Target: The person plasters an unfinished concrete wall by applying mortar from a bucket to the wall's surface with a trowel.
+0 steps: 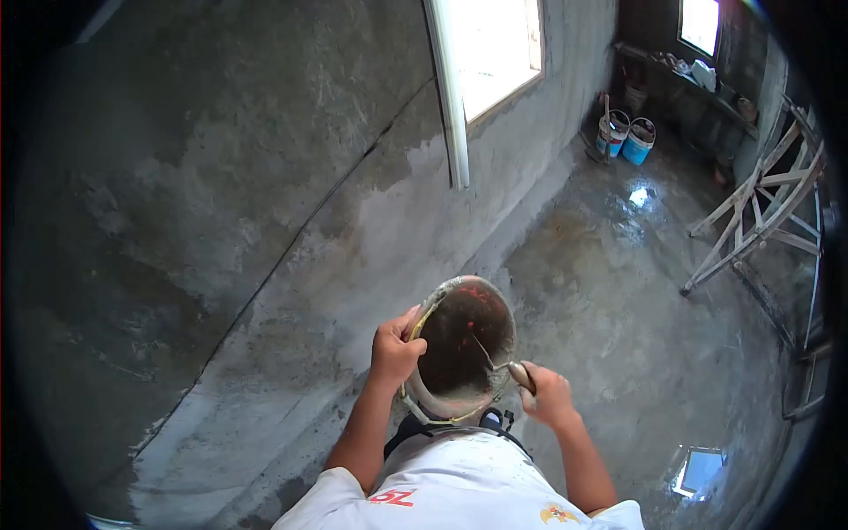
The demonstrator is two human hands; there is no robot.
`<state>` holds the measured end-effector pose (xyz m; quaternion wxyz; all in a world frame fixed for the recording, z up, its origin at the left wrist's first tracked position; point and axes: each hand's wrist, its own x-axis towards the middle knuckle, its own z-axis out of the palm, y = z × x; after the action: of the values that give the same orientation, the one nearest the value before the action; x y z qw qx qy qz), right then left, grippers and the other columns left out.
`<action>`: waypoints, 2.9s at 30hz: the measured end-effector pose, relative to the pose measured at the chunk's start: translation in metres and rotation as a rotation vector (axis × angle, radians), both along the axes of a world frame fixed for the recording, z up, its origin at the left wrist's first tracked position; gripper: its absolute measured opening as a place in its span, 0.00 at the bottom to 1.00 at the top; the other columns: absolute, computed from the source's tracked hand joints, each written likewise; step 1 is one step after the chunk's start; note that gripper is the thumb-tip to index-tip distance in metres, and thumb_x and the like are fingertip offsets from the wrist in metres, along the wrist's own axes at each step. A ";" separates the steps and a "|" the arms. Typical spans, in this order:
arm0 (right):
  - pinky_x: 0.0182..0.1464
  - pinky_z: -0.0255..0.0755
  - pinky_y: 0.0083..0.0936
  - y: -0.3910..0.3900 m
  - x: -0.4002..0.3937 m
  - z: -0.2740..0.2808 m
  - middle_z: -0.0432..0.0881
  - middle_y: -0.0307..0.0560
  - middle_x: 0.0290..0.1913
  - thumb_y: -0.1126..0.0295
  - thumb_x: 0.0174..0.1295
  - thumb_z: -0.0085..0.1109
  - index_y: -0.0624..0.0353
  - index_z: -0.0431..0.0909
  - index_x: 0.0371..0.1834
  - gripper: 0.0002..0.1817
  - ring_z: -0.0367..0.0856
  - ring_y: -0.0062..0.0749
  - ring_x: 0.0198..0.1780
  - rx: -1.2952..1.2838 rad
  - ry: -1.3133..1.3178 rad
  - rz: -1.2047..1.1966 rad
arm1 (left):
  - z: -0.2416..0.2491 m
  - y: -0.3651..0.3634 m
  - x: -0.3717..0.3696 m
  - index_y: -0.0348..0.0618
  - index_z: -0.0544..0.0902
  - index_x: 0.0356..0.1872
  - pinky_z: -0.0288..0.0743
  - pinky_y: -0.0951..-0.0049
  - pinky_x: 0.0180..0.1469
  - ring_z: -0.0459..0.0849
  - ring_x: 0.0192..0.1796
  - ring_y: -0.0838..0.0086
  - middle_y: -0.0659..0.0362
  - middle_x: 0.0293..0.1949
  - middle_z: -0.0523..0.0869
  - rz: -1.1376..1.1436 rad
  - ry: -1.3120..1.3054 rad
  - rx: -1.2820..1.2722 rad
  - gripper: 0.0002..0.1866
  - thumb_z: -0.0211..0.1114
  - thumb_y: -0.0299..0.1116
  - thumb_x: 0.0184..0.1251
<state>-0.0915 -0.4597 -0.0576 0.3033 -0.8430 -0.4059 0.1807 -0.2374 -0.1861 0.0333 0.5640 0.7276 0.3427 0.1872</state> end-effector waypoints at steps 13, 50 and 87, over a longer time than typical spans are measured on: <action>0.37 0.79 0.39 0.067 0.035 0.058 0.84 0.47 0.38 0.71 0.46 0.69 0.53 0.78 0.56 0.28 0.88 0.44 0.39 -0.287 -0.544 0.211 | 0.013 0.047 0.028 0.41 0.65 0.19 0.52 0.78 0.30 0.61 0.28 0.86 0.74 0.24 0.66 -0.220 -0.152 0.015 0.10 0.57 0.16 0.41; 0.23 0.60 0.20 0.123 0.060 0.098 0.74 0.38 0.32 0.64 0.68 0.66 0.68 0.76 0.68 0.28 0.69 0.22 0.30 0.667 1.327 0.031 | 0.005 0.188 0.051 0.39 0.82 0.26 0.71 0.77 0.36 0.76 0.28 0.78 0.66 0.26 0.81 0.150 -0.402 -0.333 0.09 0.62 0.17 0.40; 0.46 0.79 0.52 0.606 0.359 0.544 0.81 0.63 0.45 0.73 0.61 0.58 0.48 0.71 0.69 0.29 0.84 0.63 0.44 1.007 -1.033 -0.386 | -0.048 0.267 0.157 0.37 0.86 0.49 0.69 0.72 0.27 0.75 0.22 0.77 0.62 0.24 0.81 0.457 -0.390 -0.175 0.25 0.67 0.54 0.72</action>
<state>0.2680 0.1460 0.4865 0.4495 -0.6360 -0.3753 -0.5026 -0.0807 0.0804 -0.0151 0.6230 0.5307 0.3974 0.4150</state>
